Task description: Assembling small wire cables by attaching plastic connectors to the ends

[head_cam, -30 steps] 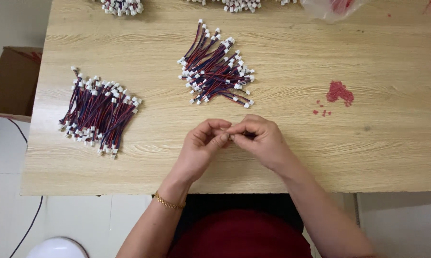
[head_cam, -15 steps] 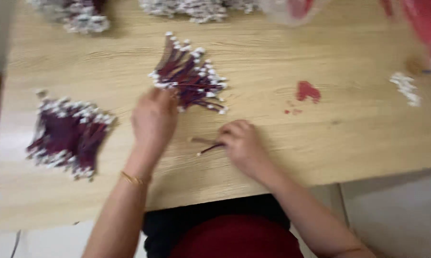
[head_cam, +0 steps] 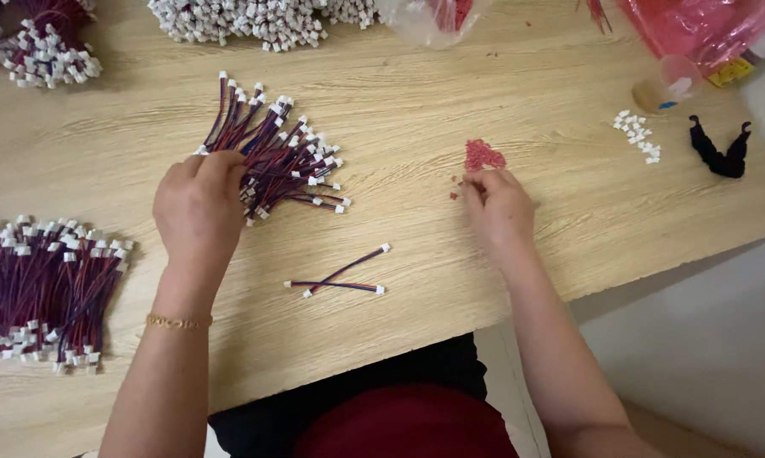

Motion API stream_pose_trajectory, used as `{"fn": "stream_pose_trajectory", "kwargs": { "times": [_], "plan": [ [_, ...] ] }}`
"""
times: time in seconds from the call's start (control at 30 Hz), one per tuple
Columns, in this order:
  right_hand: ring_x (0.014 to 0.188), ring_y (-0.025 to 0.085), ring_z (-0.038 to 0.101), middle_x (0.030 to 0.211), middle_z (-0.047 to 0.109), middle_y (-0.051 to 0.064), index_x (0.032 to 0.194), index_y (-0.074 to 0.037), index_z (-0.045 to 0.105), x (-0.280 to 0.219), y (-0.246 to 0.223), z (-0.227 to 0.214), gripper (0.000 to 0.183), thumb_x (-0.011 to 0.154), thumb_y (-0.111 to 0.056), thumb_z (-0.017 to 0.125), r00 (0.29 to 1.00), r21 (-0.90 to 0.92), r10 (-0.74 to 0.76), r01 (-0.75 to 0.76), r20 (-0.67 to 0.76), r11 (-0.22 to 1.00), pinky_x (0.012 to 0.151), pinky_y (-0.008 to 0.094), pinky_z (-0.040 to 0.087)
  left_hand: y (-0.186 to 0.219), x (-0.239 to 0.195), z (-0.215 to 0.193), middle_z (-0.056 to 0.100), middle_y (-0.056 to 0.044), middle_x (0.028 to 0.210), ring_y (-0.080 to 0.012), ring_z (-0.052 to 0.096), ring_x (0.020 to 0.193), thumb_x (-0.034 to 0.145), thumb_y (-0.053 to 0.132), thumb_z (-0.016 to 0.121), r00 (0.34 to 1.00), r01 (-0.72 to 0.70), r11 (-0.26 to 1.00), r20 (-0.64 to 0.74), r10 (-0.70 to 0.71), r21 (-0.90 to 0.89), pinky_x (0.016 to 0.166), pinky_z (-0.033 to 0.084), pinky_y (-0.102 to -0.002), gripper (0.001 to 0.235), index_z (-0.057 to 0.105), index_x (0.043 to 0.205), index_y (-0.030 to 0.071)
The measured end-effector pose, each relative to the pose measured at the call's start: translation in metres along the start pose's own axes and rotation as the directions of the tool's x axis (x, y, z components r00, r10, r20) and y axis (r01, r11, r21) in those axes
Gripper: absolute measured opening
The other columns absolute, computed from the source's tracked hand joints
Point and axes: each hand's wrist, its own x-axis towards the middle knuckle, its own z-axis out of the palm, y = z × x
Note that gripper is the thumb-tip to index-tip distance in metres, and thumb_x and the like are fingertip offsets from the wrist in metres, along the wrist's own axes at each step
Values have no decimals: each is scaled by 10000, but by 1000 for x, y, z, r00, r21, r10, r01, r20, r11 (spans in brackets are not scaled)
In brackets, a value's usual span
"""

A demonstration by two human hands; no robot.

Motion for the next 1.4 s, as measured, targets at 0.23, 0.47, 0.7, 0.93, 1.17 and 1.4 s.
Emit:
{"fn": "stream_pose_trajectory", "kwargs": {
  "times": [0.23, 0.47, 0.7, 0.93, 1.17, 1.4],
  "plan": [
    [859, 295, 671, 841, 652, 44, 950, -214, 729, 25, -26, -6, 193, 856, -380, 698, 964, -214, 189, -148, 186, 966, 771, 447, 524, 53, -14, -72, 634, -93, 793, -271, 643, 730, 946, 80, 739, 945, 326, 846, 129, -301, -422, 670, 506, -361, 78, 714, 992, 137],
    [792, 328, 689, 752, 673, 72, 830, -174, 729, 36, -21, 8, 194, 817, -349, 646, 940, -231, 222, -163, 259, 959, 693, 462, 533, 73, -64, -71, 678, -103, 808, -172, 613, 703, 896, 43, 706, 768, 619, 421, 400, -500, -663, 671, 514, -324, 127, 697, 1019, 71],
    [661, 158, 615, 755, 609, 83, 918, -22, 581, 12, -99, -23, 79, 898, -34, 656, 975, 593, 105, -203, 195, 779, 641, 274, 520, 84, -74, -60, 733, -111, 905, -135, 651, 823, 865, 28, 710, 700, 627, 120, 490, -519, -770, 792, 547, -316, 141, 730, 1004, 35],
    [680, 117, 653, 817, 688, 97, 1010, 11, 651, -25, -154, 11, 120, 891, 21, 663, 906, 834, -72, -352, 418, 425, 615, 244, 583, 94, -81, -47, 722, -51, 876, -76, 609, 791, 911, 101, 661, 615, 669, -49, 589, -524, -742, 766, 549, -250, 190, 721, 1090, 73],
    [678, 113, 681, 799, 686, 85, 985, 23, 652, -43, -175, 39, 136, 853, 25, 689, 856, 851, -158, -435, 492, 294, 651, 249, 604, 94, -88, -39, 709, -61, 903, -70, 626, 796, 940, 94, 611, 553, 658, -222, 662, -506, -719, 738, 562, -211, 193, 694, 1108, 50],
    [693, 113, 658, 797, 678, 91, 985, 12, 656, -49, -191, 29, 138, 862, -18, 710, 886, 851, -149, -358, 440, 385, 651, 256, 595, 100, -83, -43, 693, -68, 867, -85, 644, 772, 917, 67, 640, 564, 614, -278, 657, -500, -739, 695, 566, -204, 222, 645, 1139, 45]
  ]
}}
